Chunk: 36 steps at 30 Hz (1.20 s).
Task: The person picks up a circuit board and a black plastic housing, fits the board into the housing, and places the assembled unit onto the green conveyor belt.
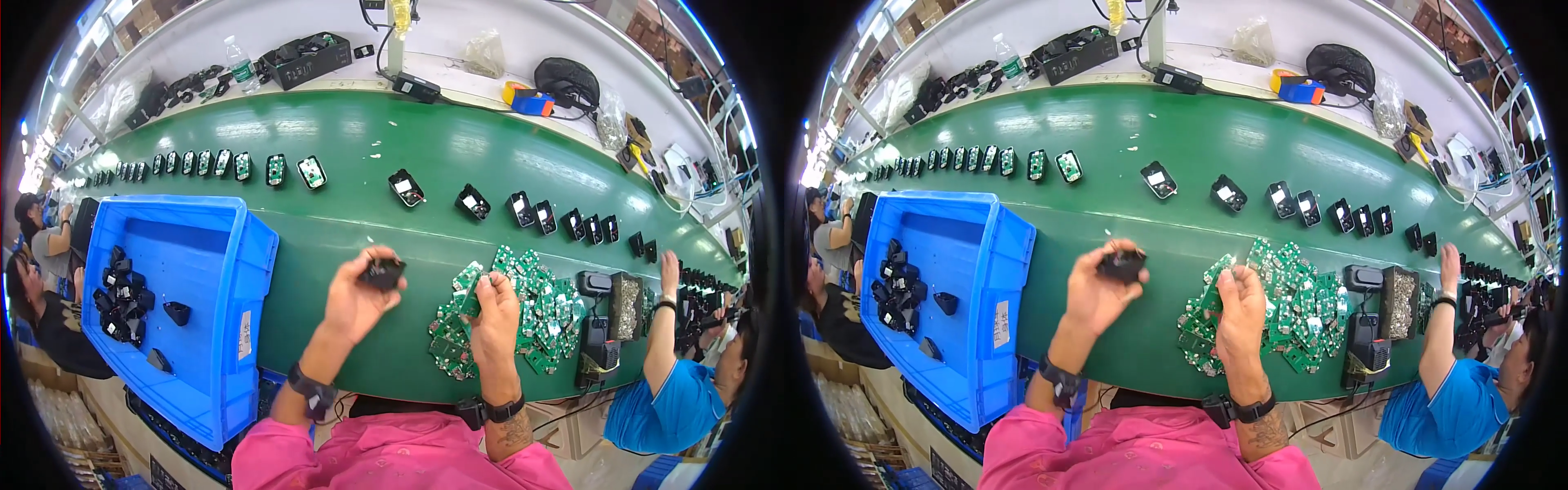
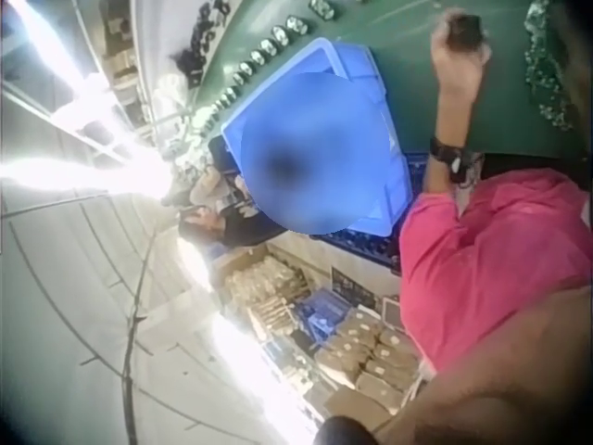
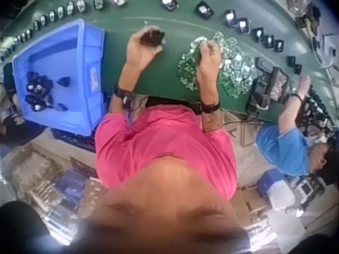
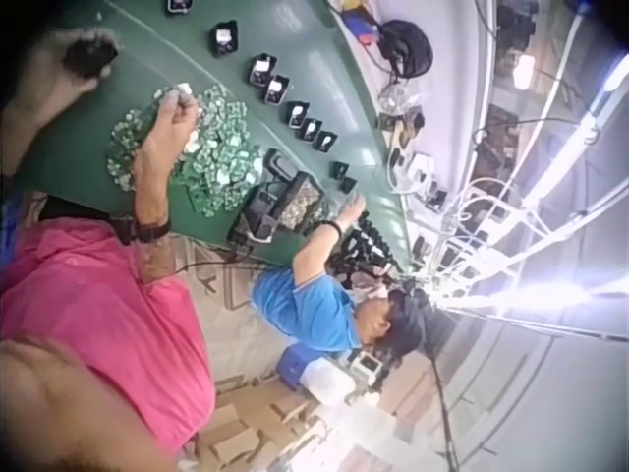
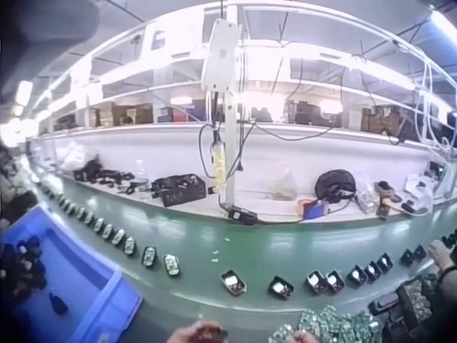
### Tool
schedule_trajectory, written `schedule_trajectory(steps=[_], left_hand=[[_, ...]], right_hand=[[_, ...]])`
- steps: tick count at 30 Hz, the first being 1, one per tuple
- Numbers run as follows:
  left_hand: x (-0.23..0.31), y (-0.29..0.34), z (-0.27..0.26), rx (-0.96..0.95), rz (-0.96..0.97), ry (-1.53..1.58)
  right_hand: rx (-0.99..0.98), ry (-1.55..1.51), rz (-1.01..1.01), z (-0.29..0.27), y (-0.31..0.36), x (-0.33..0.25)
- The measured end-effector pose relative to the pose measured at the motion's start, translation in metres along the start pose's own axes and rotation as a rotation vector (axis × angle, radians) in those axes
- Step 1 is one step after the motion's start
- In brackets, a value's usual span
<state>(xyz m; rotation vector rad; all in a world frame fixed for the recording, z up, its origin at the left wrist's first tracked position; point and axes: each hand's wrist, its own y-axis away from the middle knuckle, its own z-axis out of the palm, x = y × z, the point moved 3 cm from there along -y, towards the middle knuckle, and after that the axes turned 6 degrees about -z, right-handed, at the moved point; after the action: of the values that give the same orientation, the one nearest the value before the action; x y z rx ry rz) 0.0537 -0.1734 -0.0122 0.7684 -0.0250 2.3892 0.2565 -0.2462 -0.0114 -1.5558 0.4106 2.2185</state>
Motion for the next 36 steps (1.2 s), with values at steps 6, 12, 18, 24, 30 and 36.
schedule_trajectory(steps=[6,12,18,24,30,36], left_hand=[[-0.026,0.032,0.031,0.313,0.236,-0.740],[-0.036,0.042,0.050,0.368,0.494,-1.257],[-0.045,0.041,0.052,0.456,0.578,-1.234],[-0.047,0.039,0.053,0.569,0.668,-1.293],[-0.057,0.037,0.051,0.494,0.659,-1.343],[-0.071,0.036,0.039,0.287,0.532,-0.990]], right_hand=[[0.038,-0.136,0.207,0.009,0.022,-0.010],[-0.088,0.063,-0.053,0.016,0.037,-0.016],[-0.182,0.357,-0.159,0.006,0.056,-0.007],[-0.152,0.305,-0.243,0.012,0.060,-0.014],[-0.207,0.744,-0.727,0.017,0.059,-0.026],[-0.204,0.727,-0.639,0.013,0.057,-0.022]])
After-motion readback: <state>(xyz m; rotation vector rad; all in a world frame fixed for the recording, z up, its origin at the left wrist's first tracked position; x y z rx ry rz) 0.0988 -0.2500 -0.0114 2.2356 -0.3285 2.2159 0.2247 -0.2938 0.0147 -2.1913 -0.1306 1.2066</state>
